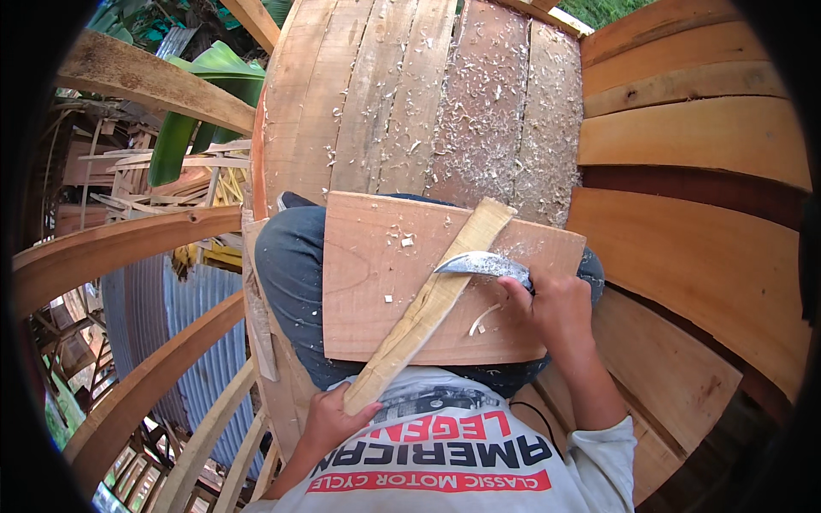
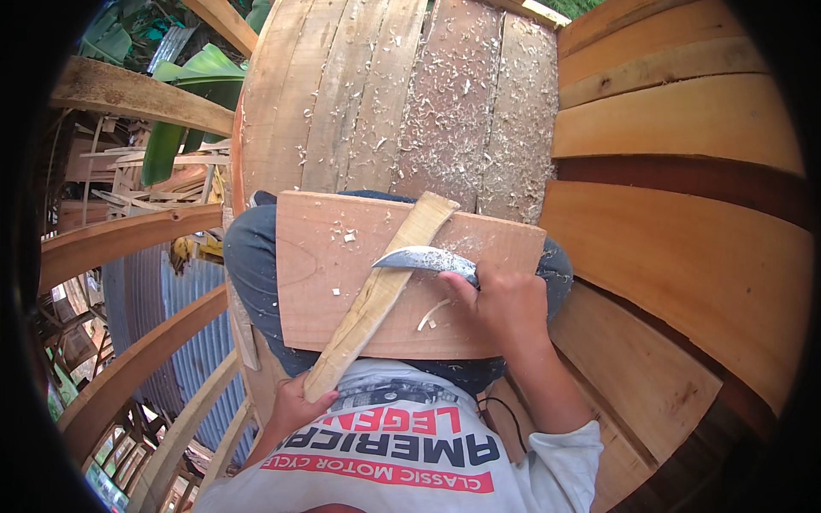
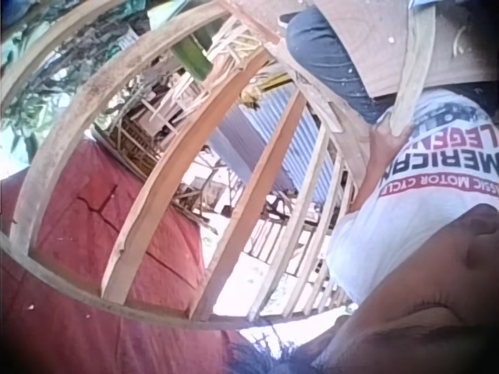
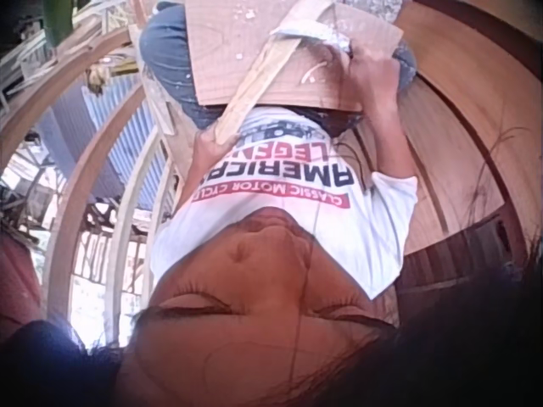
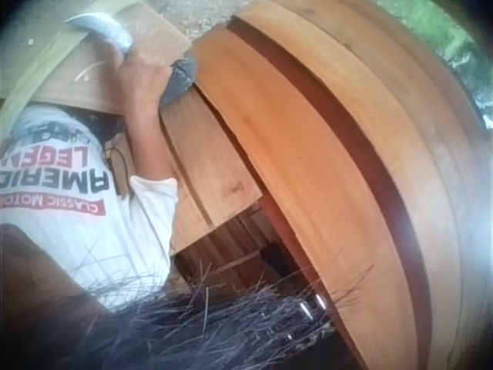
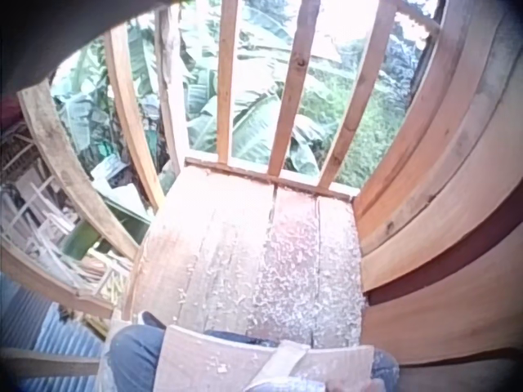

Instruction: The person sits on the floor of a wooden structure and uses a curved knife to shave and shape a long piece of wood. They repeatedly scrape the surface of the wood, removing thin shavings and refining its shape.

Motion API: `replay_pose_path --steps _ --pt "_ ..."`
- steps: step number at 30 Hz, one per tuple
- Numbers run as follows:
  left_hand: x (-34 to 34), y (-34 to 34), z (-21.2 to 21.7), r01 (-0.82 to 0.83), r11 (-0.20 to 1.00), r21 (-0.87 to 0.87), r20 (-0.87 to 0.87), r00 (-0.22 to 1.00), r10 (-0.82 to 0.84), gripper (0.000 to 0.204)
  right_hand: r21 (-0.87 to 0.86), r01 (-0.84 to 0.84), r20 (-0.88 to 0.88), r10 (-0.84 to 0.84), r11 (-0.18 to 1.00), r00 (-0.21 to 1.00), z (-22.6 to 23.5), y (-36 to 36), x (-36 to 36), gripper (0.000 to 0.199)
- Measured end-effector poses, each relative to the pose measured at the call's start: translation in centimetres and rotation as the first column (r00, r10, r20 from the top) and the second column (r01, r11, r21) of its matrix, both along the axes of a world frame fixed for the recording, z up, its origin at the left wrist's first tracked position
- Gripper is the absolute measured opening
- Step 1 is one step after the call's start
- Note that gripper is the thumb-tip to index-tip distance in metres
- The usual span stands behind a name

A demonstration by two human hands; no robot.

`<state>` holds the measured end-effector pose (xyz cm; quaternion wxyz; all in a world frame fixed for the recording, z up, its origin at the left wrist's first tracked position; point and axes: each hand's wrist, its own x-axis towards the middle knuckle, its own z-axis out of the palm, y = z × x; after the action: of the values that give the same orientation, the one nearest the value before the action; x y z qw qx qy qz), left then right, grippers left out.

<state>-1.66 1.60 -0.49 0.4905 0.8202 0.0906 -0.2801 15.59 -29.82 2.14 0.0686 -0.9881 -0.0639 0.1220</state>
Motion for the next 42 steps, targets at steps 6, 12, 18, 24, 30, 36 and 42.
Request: replay_pose_path --steps 6,12,18,24,30,36,42 --pt "0.2 -0.1 0.3 -0.009 1.000 -0.001 -0.004 1.000 0.009 0.042 -0.033 -0.016 0.058 0.018 0.999 0.998 -0.5 -0.4 0.1 0.058" --pt "0.3 -0.3 0.8 0.021 0.998 0.059 0.003 1.000 -0.021 0.043 -0.072 0.018 0.127 -0.008 0.997 0.992 -0.9 -1.3 1.0 0.059" --pt "0.4 -0.6 0.5 0.002 0.999 0.044 0.016 1.000 -0.002 0.044 -0.137 0.016 0.266 0.021 0.990 0.964 -2.1 -2.0 1.7 0.058" --pt "0.4 -0.9 0.4 -0.005 1.000 0.029 0.049 0.999 0.003 0.044 -0.133 0.092 0.244 -0.058 0.987 0.968 -1.0 -2.7 3.2 0.058" --pt "0.4 -0.9 0.8 -0.024 1.000 0.002 0.000 1.000 0.024 0.042 -0.140 0.119 0.254 -0.081 0.983 0.964 -1.8 -3.1 3.4 0.060" --pt "0.0 -0.9 0.5 -0.006 0.998 0.059 0.042 0.999 0.003 0.042 -0.059 0.137 0.168 -0.126 0.989 0.978 -0.5 -1.2 1.8 0.060" --pt "-0.5 -1.1 0.9 -0.077 0.994 0.079 -0.020 0.997 0.079 0.041 0.053 0.096 0.212 -0.106 0.994 0.972 -1.4 -0.1 1.8 0.061"
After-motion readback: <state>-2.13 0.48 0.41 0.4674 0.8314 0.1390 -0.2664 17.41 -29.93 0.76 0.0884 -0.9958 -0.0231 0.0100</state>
